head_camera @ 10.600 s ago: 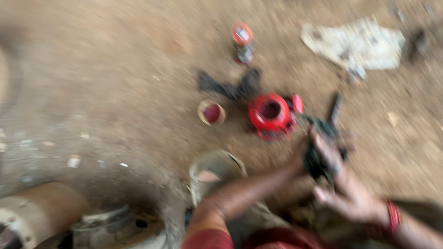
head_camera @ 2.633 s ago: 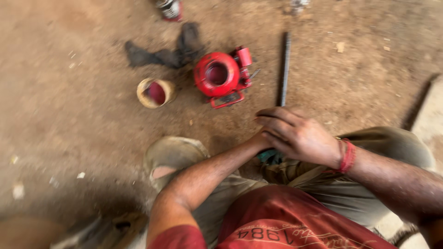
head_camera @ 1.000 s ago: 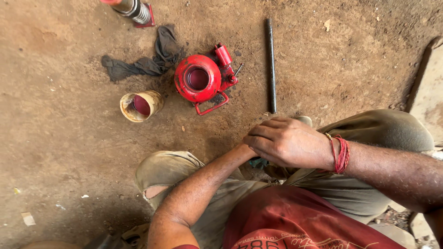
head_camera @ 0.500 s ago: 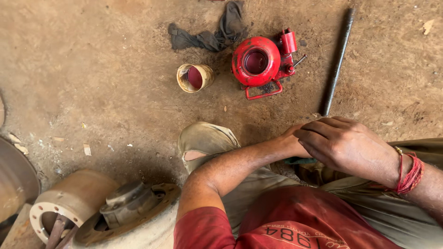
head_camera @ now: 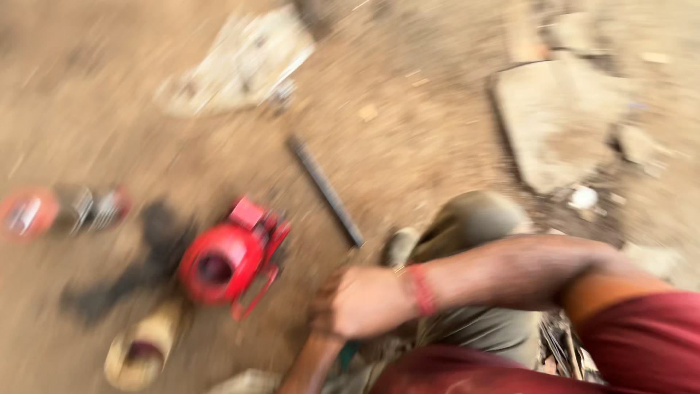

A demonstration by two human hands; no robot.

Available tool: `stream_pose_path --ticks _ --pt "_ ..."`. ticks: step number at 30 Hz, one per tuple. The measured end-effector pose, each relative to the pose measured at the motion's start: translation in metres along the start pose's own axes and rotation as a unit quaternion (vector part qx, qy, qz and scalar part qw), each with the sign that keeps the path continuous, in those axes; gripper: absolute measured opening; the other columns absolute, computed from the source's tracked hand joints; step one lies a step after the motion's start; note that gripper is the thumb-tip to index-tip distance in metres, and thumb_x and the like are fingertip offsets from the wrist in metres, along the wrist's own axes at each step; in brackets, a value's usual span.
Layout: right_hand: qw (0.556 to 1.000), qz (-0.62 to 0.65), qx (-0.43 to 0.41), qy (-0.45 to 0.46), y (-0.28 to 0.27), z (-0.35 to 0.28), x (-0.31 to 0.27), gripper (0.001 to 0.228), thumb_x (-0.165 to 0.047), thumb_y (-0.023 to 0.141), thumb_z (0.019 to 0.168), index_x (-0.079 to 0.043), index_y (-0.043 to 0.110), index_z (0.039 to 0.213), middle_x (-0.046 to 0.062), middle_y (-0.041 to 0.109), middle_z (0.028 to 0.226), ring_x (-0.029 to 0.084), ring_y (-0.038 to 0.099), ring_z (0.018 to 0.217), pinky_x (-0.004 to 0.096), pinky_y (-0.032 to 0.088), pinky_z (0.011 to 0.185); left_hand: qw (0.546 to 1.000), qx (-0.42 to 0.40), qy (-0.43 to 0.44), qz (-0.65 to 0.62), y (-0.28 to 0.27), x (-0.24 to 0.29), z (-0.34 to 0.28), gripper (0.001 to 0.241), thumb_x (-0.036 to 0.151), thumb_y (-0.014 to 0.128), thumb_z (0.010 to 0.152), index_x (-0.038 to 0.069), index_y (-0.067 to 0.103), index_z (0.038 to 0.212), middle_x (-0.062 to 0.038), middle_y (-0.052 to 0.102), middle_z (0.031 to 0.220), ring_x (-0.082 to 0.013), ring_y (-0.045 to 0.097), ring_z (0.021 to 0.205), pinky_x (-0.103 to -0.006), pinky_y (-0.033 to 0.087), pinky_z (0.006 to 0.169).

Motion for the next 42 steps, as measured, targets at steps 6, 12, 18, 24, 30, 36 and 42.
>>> stream_pose_path --ticks 6,12,18,24,30,36,42 --pt "0.998 0.039 0.003 0.044 0.012 -0.002 0.005 0.017 -0.022 0.063 0.085 -0.006 0.062 0.091 0.009 0.065 0.094 0.029 0.067 0.089 0.04 0.056 0.075 0.999 -0.029 -0.044 0.002 0.005 0.002 0.025 0.047 0.044 0.062 0.094 0.021 0.06 0.135 -0.008 0.06 0.141 -0.0243 0.055 0.133 -0.0377 0.043 0.113" --pt "0.984 0.144 0.014 0.102 0.01 -0.001 0.015 0.025 -0.021 0.062 0.091 0.0 0.061 0.105 0.012 0.063 0.091 0.032 0.066 0.089 0.045 0.056 0.082 0.998 -0.025 -0.063 0.001 -0.003 -0.025 -0.014 0.045 0.043 0.063 0.094 0.021 0.062 0.134 -0.007 0.061 0.139 -0.024 0.056 0.132 -0.0379 0.043 0.113" --pt "1.0 0.024 0.015 0.003 -0.007 -0.004 0.0 0.021 -0.023 0.066 0.082 -0.006 0.065 0.095 0.01 0.064 0.092 0.029 0.066 0.091 0.043 0.054 0.076 0.998 0.007 -0.068 0.003 0.005 -0.042 -0.024 0.044 0.043 0.064 0.094 0.022 0.063 0.133 -0.006 0.063 0.137 -0.0236 0.057 0.131 -0.0381 0.044 0.112" --pt "0.999 0.038 0.007 -0.023 -0.035 0.005 -0.002 0.023 -0.019 0.067 0.077 -0.004 0.065 0.095 0.011 0.066 0.097 0.028 0.067 0.092 0.04 0.053 0.079 0.996 0.052 -0.069 0.026 0.006 -0.028 -0.032 0.042 0.042 0.064 0.094 0.023 0.064 0.132 -0.005 0.064 0.136 -0.0233 0.058 0.13 -0.0382 0.045 0.112" --pt "0.998 0.029 -0.058 -0.023 -0.026 0.0 0.0 0.027 -0.02 0.07 0.073 -0.004 0.065 0.094 0.01 0.065 0.091 0.027 0.066 0.088 0.04 0.054 0.077 0.991 0.07 -0.04 0.109 0.016 -0.02 -0.026 0.039 0.042 0.065 0.096 0.024 0.066 0.131 -0.004 0.067 0.132 -0.0224 0.059 0.129 -0.039 0.045 0.112" --pt "0.996 0.029 -0.085 -0.007 -0.016 -0.003 0.002 0.022 -0.02 0.07 0.075 -0.005 0.063 0.09 0.009 0.064 0.088 0.027 0.066 0.086 0.04 0.054 0.076 0.993 0.019 -0.094 0.066 0.022 -0.026 -0.022 0.036 0.042 0.058 0.098 0.023 0.065 0.127 -0.003 0.069 0.127 -0.0196 0.062 0.125 -0.0368 0.048 0.108" --pt "0.996 0.035 -0.082 0.003 -0.017 -0.004 0.004 0.018 -0.018 0.071 0.075 -0.006 0.062 0.086 0.009 0.064 0.087 0.026 0.067 0.085 0.041 0.055 0.074 0.967 -0.086 -0.082 0.226 0.041 -0.037 -0.008 0.037 0.043 0.048 0.103 0.023 0.06 0.131 -0.002 0.066 0.129 -0.0214 0.059 0.12 -0.0377 0.048 0.103"
Point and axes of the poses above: each hand's wrist, its own z-axis towards the middle knuckle, its own y-axis out of the palm, x = y × z, the point moved 8 cm from there along z, towards the middle knuckle
